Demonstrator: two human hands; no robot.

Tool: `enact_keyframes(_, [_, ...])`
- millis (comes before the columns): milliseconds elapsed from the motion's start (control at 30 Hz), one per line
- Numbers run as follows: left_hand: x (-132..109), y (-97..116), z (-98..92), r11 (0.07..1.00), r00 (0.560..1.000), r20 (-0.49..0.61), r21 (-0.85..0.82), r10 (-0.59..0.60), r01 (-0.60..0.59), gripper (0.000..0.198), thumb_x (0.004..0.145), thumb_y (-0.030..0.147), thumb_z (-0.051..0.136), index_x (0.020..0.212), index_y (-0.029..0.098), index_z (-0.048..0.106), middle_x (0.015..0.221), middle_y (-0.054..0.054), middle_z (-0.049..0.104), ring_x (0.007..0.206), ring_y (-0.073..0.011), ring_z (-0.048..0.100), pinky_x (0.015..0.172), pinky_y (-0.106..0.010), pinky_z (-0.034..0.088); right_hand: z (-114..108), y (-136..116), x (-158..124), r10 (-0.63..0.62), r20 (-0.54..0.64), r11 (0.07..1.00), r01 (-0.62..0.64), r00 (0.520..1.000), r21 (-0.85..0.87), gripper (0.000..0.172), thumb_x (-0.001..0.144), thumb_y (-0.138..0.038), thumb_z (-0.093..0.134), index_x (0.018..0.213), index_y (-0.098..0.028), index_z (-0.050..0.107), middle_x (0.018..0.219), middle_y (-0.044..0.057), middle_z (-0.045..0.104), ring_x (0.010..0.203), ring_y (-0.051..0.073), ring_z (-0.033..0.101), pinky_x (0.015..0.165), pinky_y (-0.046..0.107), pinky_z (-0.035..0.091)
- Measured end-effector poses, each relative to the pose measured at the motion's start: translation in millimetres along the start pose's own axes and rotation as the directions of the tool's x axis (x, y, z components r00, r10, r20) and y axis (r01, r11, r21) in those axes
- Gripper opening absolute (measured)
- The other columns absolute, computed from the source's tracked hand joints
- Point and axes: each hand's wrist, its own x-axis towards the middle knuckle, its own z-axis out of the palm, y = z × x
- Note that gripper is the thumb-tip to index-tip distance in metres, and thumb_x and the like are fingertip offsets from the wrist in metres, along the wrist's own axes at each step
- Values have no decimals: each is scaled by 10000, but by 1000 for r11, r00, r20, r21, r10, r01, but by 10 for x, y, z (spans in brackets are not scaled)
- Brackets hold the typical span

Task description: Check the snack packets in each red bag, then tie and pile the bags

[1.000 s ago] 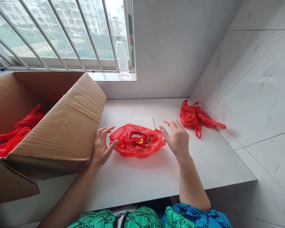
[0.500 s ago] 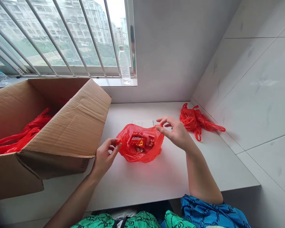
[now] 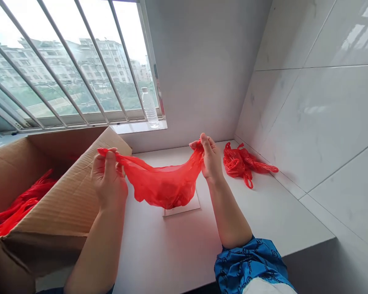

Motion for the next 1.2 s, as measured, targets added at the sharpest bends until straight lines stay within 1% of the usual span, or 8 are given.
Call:
enact_keyframes(100, [-26,-16,-36,995,999,-50,-99,-14,9,204,862,410,706,912,213,677,1018,-1,672,921,-110,619,765,-204,501,-43,19,26,97,30,991,-99,995,92,448,800,-608,702,640,-236,512,575,-58,547,646,139,621,810,348,560])
enact_keyframes(267, [-47,-54,-83,952,958,147,-145,-247,268,262,905,479,632,938,221,653,808,-2,638,769,-119,625,758,-253,541,-11,68,-13,184,184,969,-210,966,132,472,787,-635,703,628,-237,505,565,-66,483,620,128,578,883,376,561])
enact_keyframes(433, [-164,-136,-85,935,862,368,70,-349,349,299,912,505,603,984,224,674,584,65,392,526,-69,415,664,-204,510,168,160,-247,247,449,964,-172,859,-202,438,831,-560,698,1190,-319,628,1229,28,620,883,176,654,871,384,552])
enact_keyframes(567, [-328,-261,-54,930,754,569,334,-328,152,437,956,401,544,1379,293,518,668,51,525,595,-91,476,687,-228,494,334,375,-484,322,530,859,-7,785,-512,666,805,-517,743,1405,-368,494,1407,51,481,1055,214,617,943,401,519])
enact_keyframes(767, [-372,-403,-83,924,659,662,351,-358,151,876,908,281,604,1576,326,39,899,-1,637,831,-147,627,845,-323,495,385,641,-506,202,421,914,-16,884,-406,436,956,-593,477,1086,-243,701,1144,57,640,895,160,635,834,311,533])
enact_keyframes(1000, [-292,-459,-112,729,492,603,234,-628,643,686,868,367,657,1464,272,331,877,-14,630,810,-168,639,730,-289,497,355,645,-410,258,412,961,-188,874,-202,432,917,-672,481,887,-247,556,683,-29,633,522,127,506,531,262,448])
enact_keyframes(1100, [-264,-488,-121,594,397,607,158,-689,789,570,832,331,660,1360,241,462,858,-27,628,742,-158,614,659,-272,482,323,587,-387,247,509,950,-103,824,-295,479,920,-687,454,798,-236,560,711,-13,595,560,126,494,560,266,445])
enact_keyframes(1200, [-246,-478,-132,571,385,612,136,-691,810,481,844,387,614,1286,215,536,833,-34,612,697,-153,597,642,-286,486,253,501,-339,218,626,900,94,749,-425,507,958,-622,445,700,-207,583,858,27,551,692,128,512,665,275,463])
